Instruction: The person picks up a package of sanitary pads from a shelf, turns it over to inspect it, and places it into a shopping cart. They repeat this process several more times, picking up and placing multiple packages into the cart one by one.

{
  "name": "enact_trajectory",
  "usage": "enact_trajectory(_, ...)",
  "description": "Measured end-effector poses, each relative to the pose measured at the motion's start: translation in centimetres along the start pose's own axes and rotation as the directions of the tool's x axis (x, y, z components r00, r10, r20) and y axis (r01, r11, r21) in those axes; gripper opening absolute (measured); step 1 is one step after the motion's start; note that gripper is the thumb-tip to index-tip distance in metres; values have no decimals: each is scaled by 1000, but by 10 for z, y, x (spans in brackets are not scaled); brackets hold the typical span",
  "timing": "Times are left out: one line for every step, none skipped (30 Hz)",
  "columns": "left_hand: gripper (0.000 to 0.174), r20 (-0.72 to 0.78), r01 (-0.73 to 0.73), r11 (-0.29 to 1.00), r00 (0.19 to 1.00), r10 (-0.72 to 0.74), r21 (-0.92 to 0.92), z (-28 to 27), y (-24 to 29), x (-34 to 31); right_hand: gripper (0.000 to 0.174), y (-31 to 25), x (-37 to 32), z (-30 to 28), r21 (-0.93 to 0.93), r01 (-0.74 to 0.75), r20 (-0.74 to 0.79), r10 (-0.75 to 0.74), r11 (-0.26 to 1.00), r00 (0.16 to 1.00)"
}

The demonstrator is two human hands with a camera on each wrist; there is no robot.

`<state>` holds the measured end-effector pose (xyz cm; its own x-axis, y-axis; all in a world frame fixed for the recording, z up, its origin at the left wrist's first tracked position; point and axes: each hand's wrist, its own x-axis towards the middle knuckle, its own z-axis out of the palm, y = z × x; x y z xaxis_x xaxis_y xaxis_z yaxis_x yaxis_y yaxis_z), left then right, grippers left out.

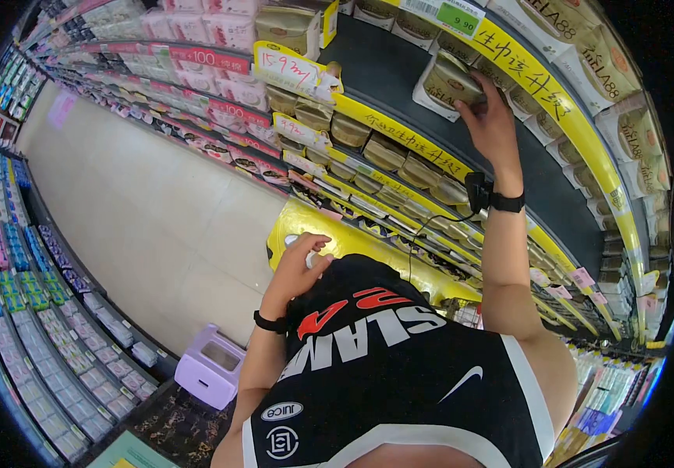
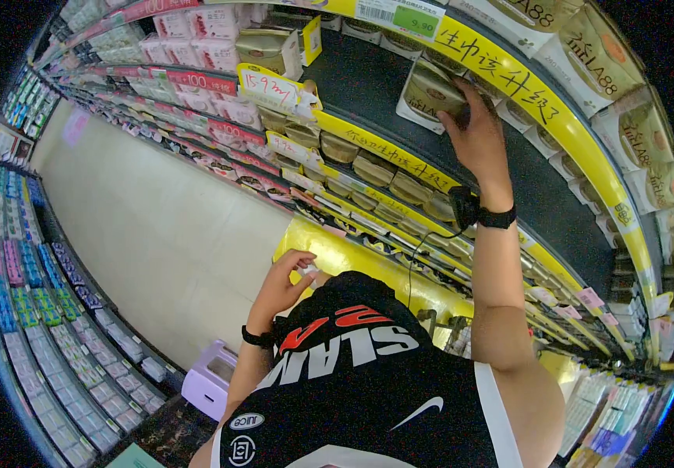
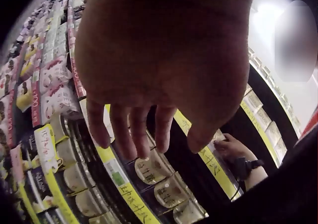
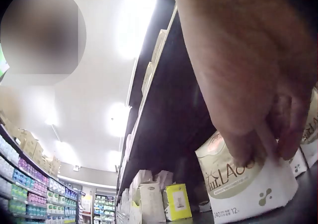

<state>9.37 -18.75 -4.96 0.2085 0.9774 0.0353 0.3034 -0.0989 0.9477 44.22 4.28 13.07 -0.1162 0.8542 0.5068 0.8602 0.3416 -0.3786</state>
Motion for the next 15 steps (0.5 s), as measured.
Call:
enact_trajectory(34,1,-32,999,999,32,18,-4,2,6,58,-6,3,0,33,-24,25,23,999,999)
enact_trajectory(34,11,-50,999,999,49,17,-7,3,12,59,-10,6,1,67,-49,51,45,997,998)
enact_trajectory(34,22,-67,998,998,67,19,-11,3,17,59,-10,9,4,40,-34,49,32,999,998)
enact_trajectory(34,33,-87,996,996,86,22,-14,3,22,59,-7,11,7,14,-20,45,20,1000,999)
enact_trajectory(34,53,-92,995,994,90,24,-18,1,27,60,-7,14,10,-12,-8,39,9,1000,999)
enact_trajectory(34,77,-96,995,993,94,26,-20,-1,32,60,-12,16,10,-4,-67,82,67,998,994)
enact_trajectory(35,105,-102,994,990,98,26,-23,-2,35,60,-20,20,6,0,-129,124,128,992,984)
enact_trajectory(35,120,-112,993,987,107,34,-28,-4,39,60,-25,21,5,0,-193,164,190,981,968)
enact_trajectory(35,137,-123,992,984,116,40,-32,-5,42,60,-23,20,8,-15,-136,139,136,991,981)
enact_trajectory(35,154,-135,990,980,126,46,-36,-5,45,61,-18,22,13,-32,-78,115,82,996,990)
enact_trajectory(34,163,-129,991,979,120,42,-40,-5,49,61,-15,25,15,-52,-35,95,39,998,995)
enact_trajectory(33,169,-122,992,979,113,41,-44,-4,51,62,-12,27,18,-73,8,75,-3,997,997)
enact_trajectory(33,174,-114,993,979,105,40,-48,-3,53,62,-11,30,21,-94,38,60,-32,995,998)
enact_trajectory(33,183,-111,993,978,101,48,-53,-3,55,63,-10,33,25,-114,67,47,-62,991,997)
enact_trajectory(32,192,-108,993,977,95,55,-56,-2,57,63,-11,36,27,-154,109,43,-104,982,994)
